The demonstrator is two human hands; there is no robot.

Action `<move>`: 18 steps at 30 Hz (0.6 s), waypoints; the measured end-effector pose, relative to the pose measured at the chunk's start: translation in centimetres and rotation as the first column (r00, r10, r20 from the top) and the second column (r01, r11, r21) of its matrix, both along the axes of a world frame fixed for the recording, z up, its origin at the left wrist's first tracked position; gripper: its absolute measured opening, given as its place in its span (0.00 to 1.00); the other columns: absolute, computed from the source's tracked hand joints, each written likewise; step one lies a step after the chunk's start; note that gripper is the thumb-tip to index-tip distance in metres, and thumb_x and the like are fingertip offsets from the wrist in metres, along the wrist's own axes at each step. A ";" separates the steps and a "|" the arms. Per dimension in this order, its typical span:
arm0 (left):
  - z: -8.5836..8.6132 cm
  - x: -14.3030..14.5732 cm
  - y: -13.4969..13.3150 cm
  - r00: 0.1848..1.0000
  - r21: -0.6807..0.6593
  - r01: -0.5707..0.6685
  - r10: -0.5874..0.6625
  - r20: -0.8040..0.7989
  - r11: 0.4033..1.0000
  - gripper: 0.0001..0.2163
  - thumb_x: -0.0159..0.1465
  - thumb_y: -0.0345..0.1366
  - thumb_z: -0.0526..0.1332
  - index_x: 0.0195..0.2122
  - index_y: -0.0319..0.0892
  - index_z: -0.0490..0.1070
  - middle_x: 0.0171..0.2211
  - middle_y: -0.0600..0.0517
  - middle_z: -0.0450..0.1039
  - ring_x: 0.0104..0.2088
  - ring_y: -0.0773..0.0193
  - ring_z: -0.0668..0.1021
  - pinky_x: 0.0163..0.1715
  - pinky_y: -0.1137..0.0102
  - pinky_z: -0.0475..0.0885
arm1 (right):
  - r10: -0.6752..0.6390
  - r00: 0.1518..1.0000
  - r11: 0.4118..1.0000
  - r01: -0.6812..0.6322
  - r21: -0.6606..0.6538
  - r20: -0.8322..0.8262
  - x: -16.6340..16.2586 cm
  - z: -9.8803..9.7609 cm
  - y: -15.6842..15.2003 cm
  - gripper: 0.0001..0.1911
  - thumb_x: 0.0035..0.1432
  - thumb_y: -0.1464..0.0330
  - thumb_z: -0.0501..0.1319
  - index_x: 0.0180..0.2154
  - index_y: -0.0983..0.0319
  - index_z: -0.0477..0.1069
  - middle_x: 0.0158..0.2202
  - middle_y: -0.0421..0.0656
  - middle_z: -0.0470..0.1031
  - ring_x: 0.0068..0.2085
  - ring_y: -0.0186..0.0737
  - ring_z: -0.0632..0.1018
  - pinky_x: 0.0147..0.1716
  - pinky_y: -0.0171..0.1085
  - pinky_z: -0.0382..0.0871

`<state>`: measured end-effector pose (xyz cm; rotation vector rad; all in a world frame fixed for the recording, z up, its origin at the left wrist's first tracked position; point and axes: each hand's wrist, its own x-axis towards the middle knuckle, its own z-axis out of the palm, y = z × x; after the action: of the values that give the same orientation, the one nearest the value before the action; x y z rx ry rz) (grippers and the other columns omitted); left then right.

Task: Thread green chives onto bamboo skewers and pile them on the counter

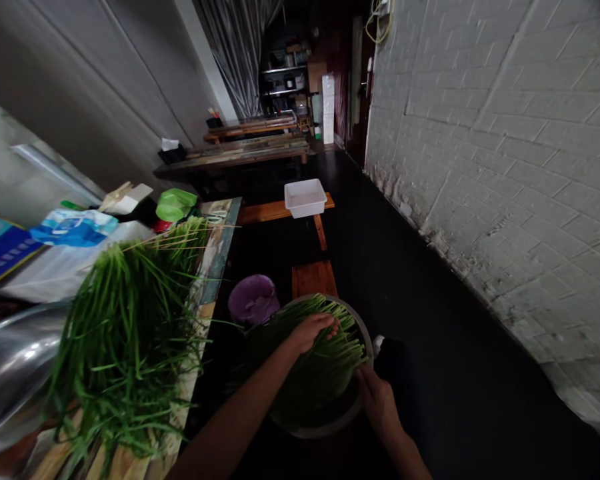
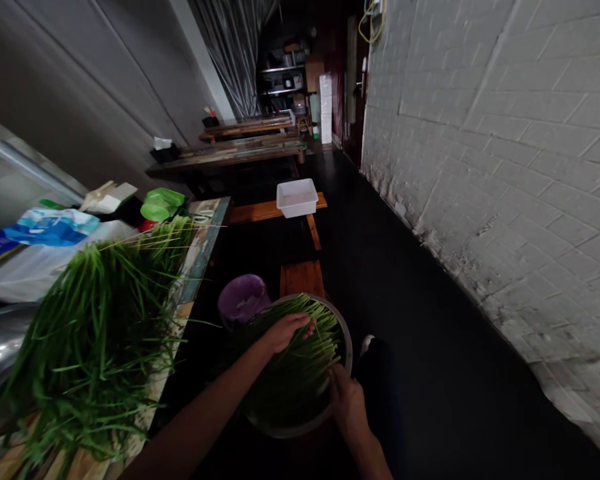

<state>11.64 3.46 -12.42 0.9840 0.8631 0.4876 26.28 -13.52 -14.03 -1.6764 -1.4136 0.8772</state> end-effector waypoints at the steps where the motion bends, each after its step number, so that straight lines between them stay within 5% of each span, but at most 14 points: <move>1: 0.0 0.2 -0.1 1.000 -0.008 0.008 -0.008 0.012 1.000 0.18 0.51 0.47 0.65 0.32 0.34 0.73 0.28 0.50 0.70 0.28 0.68 0.71 0.28 0.73 0.62 | -0.004 1.000 1.000 0.004 0.001 0.007 0.0 0.0 0.1 0.23 0.64 0.57 0.43 0.34 0.63 0.70 0.21 0.41 0.70 0.22 0.34 0.71 0.24 0.28 0.64; 18: 0.4 0.0 0.2 0.998 0.023 -0.062 0.062 0.001 0.998 0.16 0.51 0.46 0.65 0.27 0.35 0.71 0.24 0.53 0.66 0.25 0.72 0.66 0.25 0.75 0.59 | -0.013 0.999 1.000 0.014 -0.026 0.044 -0.2 0.3 0.5 0.22 0.64 0.57 0.43 0.32 0.62 0.69 0.20 0.41 0.71 0.20 0.34 0.71 0.21 0.29 0.61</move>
<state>11.69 3.69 -12.04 0.9798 0.8916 0.5518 26.09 -13.06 -13.76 -1.7318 -1.4241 0.8597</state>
